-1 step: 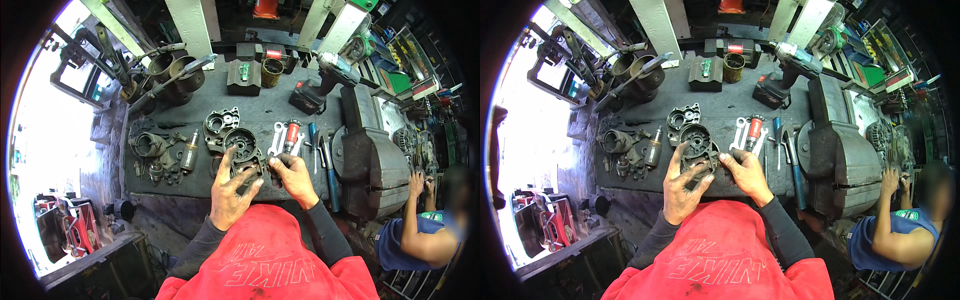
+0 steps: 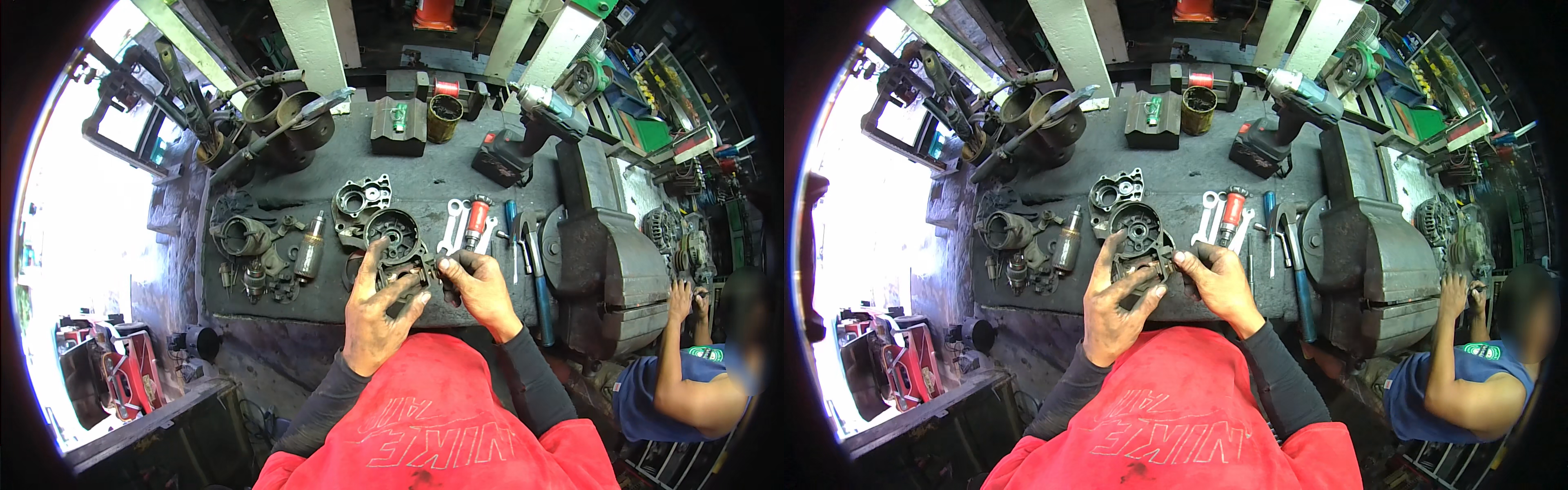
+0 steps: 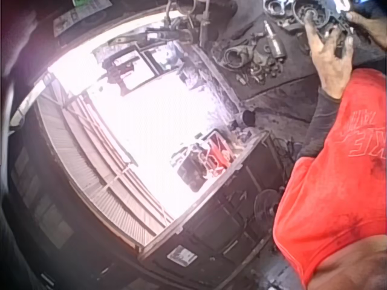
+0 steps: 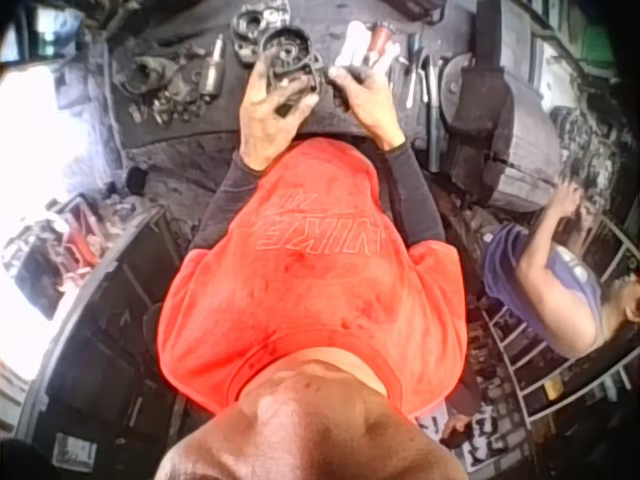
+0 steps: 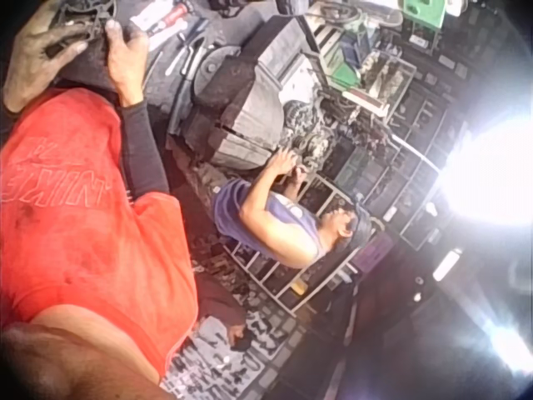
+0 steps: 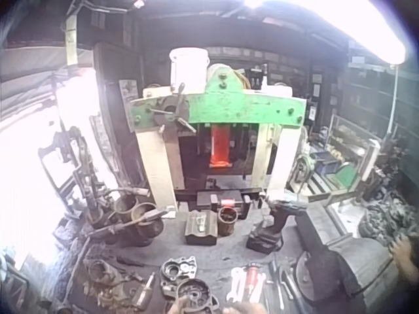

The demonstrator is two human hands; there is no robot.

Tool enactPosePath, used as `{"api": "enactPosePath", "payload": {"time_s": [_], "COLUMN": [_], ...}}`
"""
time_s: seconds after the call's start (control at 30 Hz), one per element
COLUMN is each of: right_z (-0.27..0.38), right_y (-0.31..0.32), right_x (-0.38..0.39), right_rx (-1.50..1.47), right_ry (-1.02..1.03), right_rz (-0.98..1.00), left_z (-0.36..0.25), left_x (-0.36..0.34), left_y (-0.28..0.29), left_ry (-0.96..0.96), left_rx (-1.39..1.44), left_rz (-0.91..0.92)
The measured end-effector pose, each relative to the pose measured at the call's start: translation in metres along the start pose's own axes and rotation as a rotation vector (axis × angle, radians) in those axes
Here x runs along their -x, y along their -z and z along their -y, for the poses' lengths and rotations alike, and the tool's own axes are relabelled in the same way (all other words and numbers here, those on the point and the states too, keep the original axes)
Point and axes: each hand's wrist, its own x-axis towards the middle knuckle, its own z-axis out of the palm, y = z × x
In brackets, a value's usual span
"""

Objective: The person uses a wrench to tighten bolts on a mechanical housing component on a workbench. They briefly walk to a nearby shelf to retrieve a small part, then return to continue tightening the component.

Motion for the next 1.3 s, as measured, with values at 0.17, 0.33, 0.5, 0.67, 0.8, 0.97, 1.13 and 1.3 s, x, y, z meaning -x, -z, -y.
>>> {"api": "enactPosePath", "payload": {"time_s": [0.17,0.33,0.5,0.67,0.8,0.97,1.13,1.3], "right_z": [0.004,0.000,-0.005,-0.005,-0.003,0.002,0.000,-0.008], "right_y": [-0.001,0.002,0.014,0.023,0.025,0.024,0.012,0.010], "right_x": [0.002,-0.002,-0.001,-0.005,-0.008,-0.013,-0.018,-0.010], "right_rx": [-0.049,-0.122,-0.151,-0.137,-0.118,0.042,0.216,0.041], "right_ry": [0.067,0.130,0.143,0.090,0.073,0.083,-0.064,0.043], "right_rz": [-0.031,-0.009,0.073,0.136,0.136,0.160,0.098,-0.040], "left_z": [0.000,0.004,0.005,0.005,0.004,0.005,0.006,0.005], "left_x": [0.001,-0.003,-0.002,-0.003,-0.002,-0.001,-0.002,-0.001], "left_y": [-0.001,-0.002,-0.002,-0.001,-0.002,-0.004,-0.004,-0.004], "left_ry": [0.035,0.005,0.020,0.011,0.017,0.045,0.028,0.033], "left_rx": [0.042,0.047,0.073,0.054,0.073,0.101,0.065,0.075], "left_rz": [0.014,-0.005,0.011,0.028,0.026,0.023,0.018,0.020]}}
